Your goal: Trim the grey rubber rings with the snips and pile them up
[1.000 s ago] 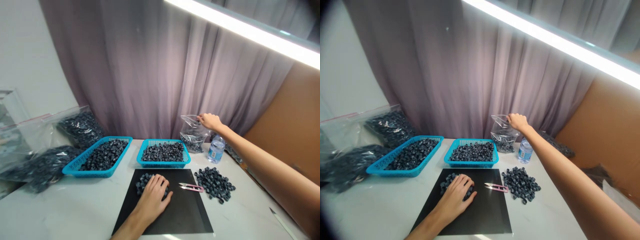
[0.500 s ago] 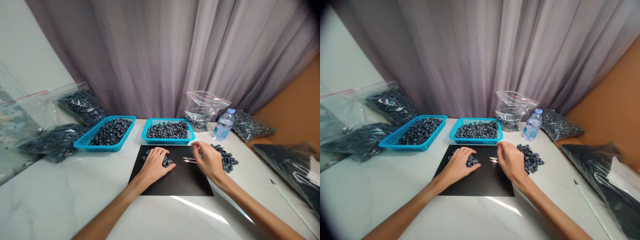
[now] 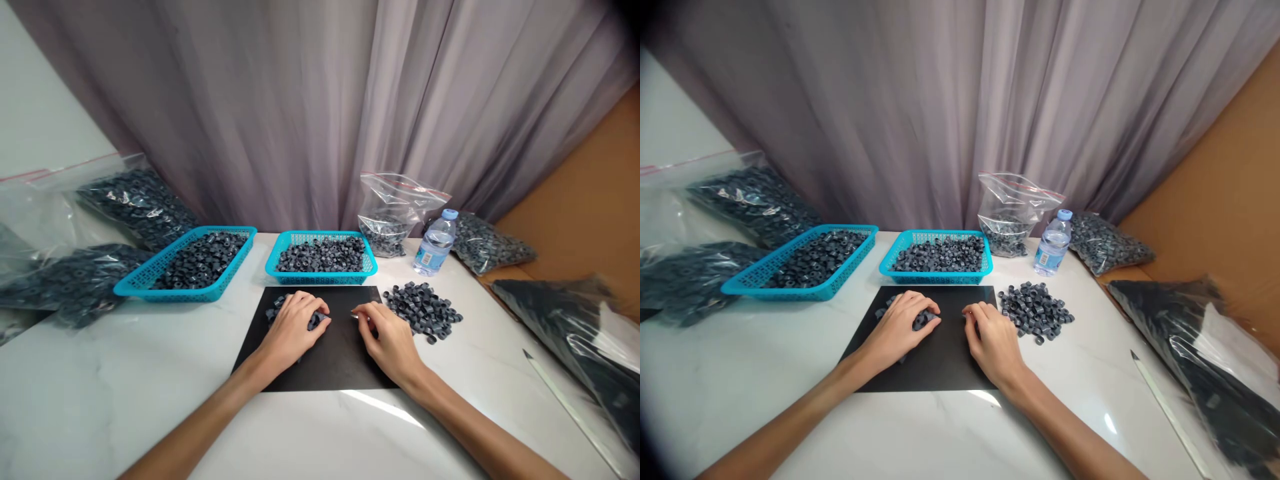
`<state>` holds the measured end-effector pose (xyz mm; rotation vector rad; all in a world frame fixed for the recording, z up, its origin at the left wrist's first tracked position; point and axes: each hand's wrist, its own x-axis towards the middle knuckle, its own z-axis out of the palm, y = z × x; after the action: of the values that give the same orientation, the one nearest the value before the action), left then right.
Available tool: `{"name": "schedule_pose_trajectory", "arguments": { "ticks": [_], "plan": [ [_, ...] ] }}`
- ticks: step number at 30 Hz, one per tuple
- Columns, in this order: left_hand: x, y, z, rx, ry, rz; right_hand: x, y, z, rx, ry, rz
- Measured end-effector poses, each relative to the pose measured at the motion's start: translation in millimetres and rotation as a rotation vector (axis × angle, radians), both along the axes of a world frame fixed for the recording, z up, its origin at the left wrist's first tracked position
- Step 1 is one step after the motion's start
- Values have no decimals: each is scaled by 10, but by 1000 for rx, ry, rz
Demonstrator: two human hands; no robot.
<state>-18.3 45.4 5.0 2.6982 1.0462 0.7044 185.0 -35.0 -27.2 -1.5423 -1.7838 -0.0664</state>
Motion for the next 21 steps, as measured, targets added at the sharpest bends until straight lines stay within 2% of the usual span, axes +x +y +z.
{"name": "schedule_pose_trajectory", "arguments": {
  "ticks": [7, 16, 18, 21],
  "plan": [
    [57, -70, 66, -51, -95, -10, 13, -23, 2, -16, 35, 51],
    [89, -163, 82, 51, -84, -88, 19, -59, 6, 11, 53, 254],
    [99, -179, 61, 45, -64, -108, 9, -75, 23, -35, 142, 279],
    [120, -208, 19, 20, -60, -154, -26, -87, 49, -148, 419, 310]
  ]
}}
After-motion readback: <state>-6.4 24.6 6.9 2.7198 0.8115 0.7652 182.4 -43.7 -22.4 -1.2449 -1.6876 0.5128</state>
